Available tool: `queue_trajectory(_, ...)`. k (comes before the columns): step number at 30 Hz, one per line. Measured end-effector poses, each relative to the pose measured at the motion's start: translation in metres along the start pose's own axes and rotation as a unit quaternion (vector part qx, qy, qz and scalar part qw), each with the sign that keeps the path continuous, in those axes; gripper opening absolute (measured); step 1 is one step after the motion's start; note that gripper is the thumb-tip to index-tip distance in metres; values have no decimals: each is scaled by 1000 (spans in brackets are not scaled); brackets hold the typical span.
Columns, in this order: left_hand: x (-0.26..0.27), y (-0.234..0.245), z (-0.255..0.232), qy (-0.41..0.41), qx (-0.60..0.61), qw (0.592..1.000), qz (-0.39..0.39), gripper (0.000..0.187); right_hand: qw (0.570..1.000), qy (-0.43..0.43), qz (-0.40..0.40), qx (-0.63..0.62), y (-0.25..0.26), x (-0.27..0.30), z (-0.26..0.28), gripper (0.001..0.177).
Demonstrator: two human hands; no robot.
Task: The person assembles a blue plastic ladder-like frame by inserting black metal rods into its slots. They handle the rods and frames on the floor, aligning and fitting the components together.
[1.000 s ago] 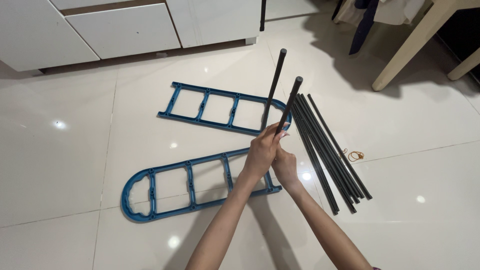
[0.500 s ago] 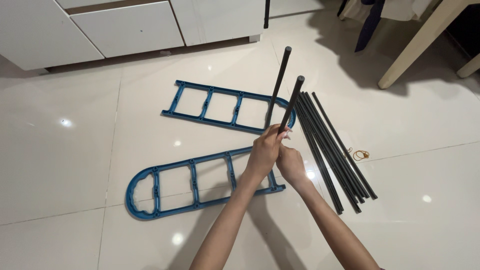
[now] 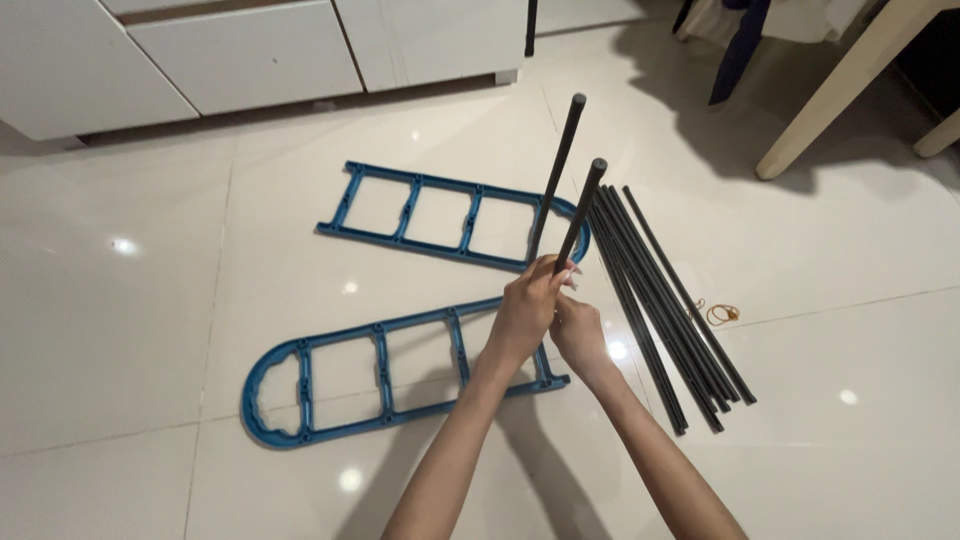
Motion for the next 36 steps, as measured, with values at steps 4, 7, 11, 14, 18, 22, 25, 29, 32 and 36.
queue_trajectory(4, 0, -12, 5, -68, -12, 997, -24, 20, 1000, -5, 4, -9, -5, 3, -23, 12)
queue_trajectory(7, -1, -21, 9, -58, 15, 998, -32, 20, 1000, -17, 24, 4, -3, 2, -40, 7)
queue_trajectory(11, -1, -27, 14, -72, -10, 997, -28, 18, 996, 79, -30, 31, -9, 6, -43, 7)
queue_trajectory(14, 6, -16, 19, -35, 21, 999, -33, 18, 999, -11, 24, 22, -14, 3, -32, 7)
queue_trajectory(18, 4, -2, 22, -2, 48, 998, -37, 19, 999, 5, 32, 27, -12, -3, -8, 9)
queue_trajectory(22, 10, 4, 22, 3, 41, 998, -41, 19, 999, 22, 23, 25, -13, -2, 7, 7)
queue_trajectory(25, 10, 10, 20, 8, 45, 998, -34, 19, 999, 20, 11, 27, -14, -5, 10, 9)
queue_trajectory(29, 2, 4, 15, -3, 27, 999, -23, 20, 1000, 4, -7, 7, -14, -1, 2, 8)
queue_trajectory(32, 0, -3, 9, -6, 36, 999, -12, 21, 1000, 1, 4, 30, -11, 2, -6, 5)
queue_trajectory(36, -2, -8, -2, 17, 20, 1000, -13, 22, 999, -32, 22, -3, -6, 2, -6, 8)
Point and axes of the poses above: each hand's wrist, its own x-axis away from the middle knuckle, its own y-axis out of the back of the hand, z = x × y, the point moved 1 cm from there along -x, towards the middle knuckle, and after that the axes turned 9 degrees about z, right-handed, at the moved point
